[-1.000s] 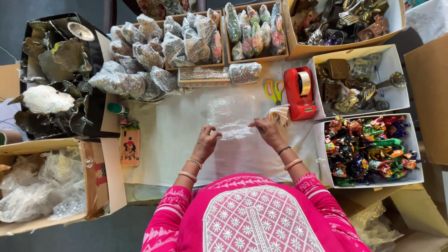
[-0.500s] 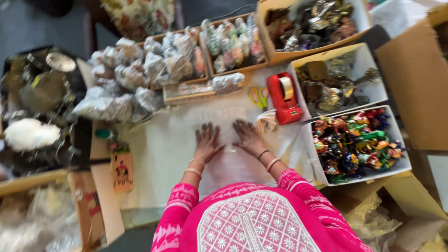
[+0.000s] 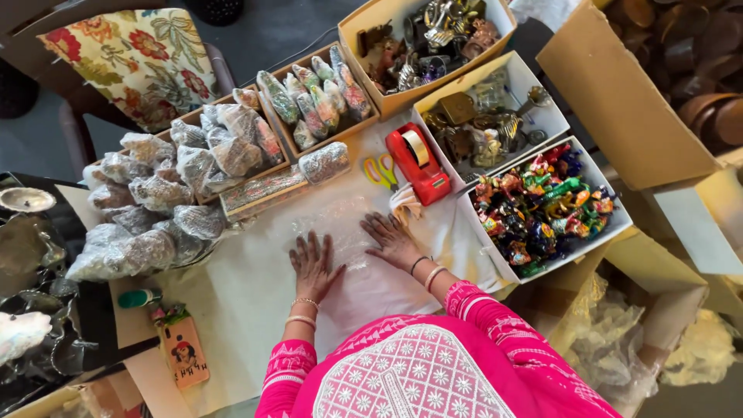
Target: The person wraps a small rectangular box in bubble wrap and secures it with tape. They then pick up a small figurine from a box and wipe it with a cloth.
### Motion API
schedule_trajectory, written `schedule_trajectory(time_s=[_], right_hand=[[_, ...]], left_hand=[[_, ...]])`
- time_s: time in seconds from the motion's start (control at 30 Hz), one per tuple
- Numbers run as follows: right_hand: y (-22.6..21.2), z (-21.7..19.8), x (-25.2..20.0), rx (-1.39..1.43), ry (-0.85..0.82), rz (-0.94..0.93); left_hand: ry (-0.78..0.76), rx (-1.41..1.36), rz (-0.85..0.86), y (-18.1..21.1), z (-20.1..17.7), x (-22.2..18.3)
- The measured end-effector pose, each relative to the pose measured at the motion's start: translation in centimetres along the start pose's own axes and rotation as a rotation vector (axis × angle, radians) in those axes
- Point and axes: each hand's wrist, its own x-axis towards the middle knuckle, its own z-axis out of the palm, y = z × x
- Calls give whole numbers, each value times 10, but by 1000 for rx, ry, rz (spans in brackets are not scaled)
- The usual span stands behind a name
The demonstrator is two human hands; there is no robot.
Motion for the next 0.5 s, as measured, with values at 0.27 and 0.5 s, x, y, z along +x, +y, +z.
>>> schedule_trajectory(time_s=[0.27,0.5], right_hand=[[-1,-20,-48,36,76,86],[-4,-38,-130,41,178,224]], left_hand=[[-96,-6,-23,-1,-3,5],[-74,-20,-10,-3,1,0]])
